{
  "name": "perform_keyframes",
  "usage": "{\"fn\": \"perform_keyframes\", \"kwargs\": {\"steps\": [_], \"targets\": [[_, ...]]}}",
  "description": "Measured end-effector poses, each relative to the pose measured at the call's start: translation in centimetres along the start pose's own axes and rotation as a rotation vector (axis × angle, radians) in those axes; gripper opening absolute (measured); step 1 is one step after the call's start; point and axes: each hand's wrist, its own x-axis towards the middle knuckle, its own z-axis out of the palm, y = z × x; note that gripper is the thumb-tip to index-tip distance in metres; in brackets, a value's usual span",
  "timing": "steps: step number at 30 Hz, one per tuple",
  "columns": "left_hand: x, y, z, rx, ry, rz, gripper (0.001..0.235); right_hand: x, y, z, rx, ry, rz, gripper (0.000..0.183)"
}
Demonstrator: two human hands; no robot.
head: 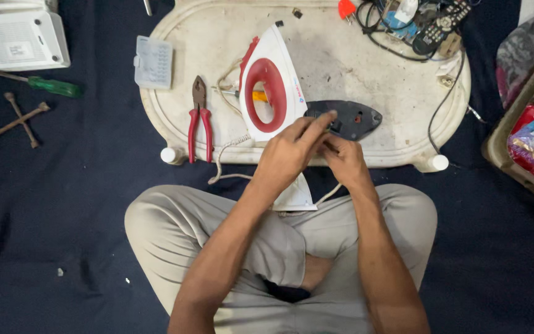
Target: The person disassembles a red and white electric iron, uses a green screwdriver to adjust internal components, and reassembles the casing. The person then uses the screwdriver to remove screws from the iron's soleplate.
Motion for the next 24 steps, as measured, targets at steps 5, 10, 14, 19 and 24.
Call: {"fn": "perform_keyframes", "kwargs": {"steps": [5,10,14,19,24], "targets": [[0.1,0.1,-0.4,-0.103,0.011,0.045,0.048,-0.1,-0.4,0.0,-0.017,0.034,-0.046,0.024],[0.0,-0.5,-0.1,-0.042,-0.026,-0.022,0.036,-0.2,-1.4,-0.1,-0.050,0.027,-0.158,0.019],[0.3,-0.5,-0.3,0.006,-0.012,0.038,0.036,-0.3,-3.1,-0.7,-0.110,0.024,-0.219,0.018],[0.5,-0.4,-0.5,-0.065,-0.138,-0.031,0.045,0.0,-4.7,-1.2,-0.251,-0.045,-0.100,0.020],[-0.1,-1.0,-1.1,-0.164,-0.131,0.022,0.042,-0.4,-4.9,-1.4,-0.209,-0.035,-0.301,0.021]]}}
